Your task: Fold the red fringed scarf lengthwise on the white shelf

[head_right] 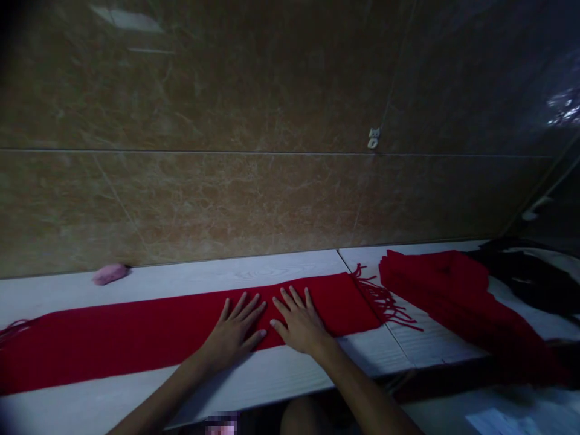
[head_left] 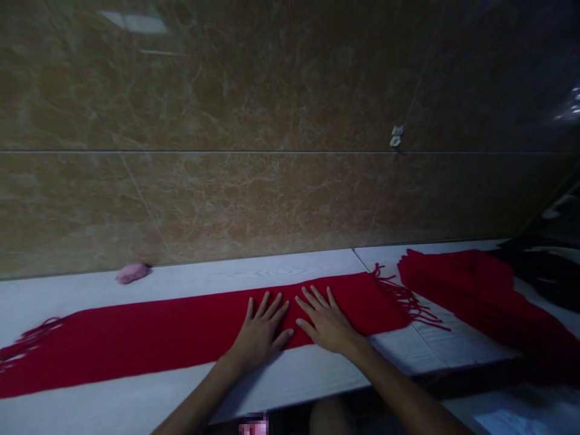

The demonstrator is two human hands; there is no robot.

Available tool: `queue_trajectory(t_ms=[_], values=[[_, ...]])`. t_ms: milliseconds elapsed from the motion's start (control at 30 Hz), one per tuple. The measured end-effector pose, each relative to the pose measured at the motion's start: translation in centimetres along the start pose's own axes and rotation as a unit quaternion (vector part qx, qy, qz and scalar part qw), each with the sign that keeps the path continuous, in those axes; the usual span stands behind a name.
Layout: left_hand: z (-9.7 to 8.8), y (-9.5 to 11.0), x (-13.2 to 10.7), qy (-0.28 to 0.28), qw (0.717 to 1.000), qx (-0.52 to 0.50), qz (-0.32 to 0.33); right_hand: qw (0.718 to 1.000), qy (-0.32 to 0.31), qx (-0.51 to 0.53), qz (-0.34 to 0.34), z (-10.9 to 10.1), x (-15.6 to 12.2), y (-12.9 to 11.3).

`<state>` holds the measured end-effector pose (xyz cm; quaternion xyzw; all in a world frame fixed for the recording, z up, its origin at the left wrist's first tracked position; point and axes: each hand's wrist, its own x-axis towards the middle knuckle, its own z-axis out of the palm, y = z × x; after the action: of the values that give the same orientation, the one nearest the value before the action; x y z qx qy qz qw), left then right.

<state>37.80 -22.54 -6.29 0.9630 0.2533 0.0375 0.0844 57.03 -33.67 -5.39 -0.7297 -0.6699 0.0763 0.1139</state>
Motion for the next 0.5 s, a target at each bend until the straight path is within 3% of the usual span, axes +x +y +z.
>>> queue_trajectory(t_ms=[333,400,500], values=[[0.2,-0.2,-0.2,-0.028,0.999,-0.028,-0.002,0.999,-0.021,0.031,0.012,-0.4,0.1,0.3],[0.0,0.1,0.1,-0.015,0.999,-0.028,0.002,0.997,0.021,0.079,0.010,-0.9,0.0,1.0],[-0.6,1.0,1.1,0.015,1.000,-0.024,0.005,0.974,0.154,0.166,0.013,-1.6,-2.2,1.7]])
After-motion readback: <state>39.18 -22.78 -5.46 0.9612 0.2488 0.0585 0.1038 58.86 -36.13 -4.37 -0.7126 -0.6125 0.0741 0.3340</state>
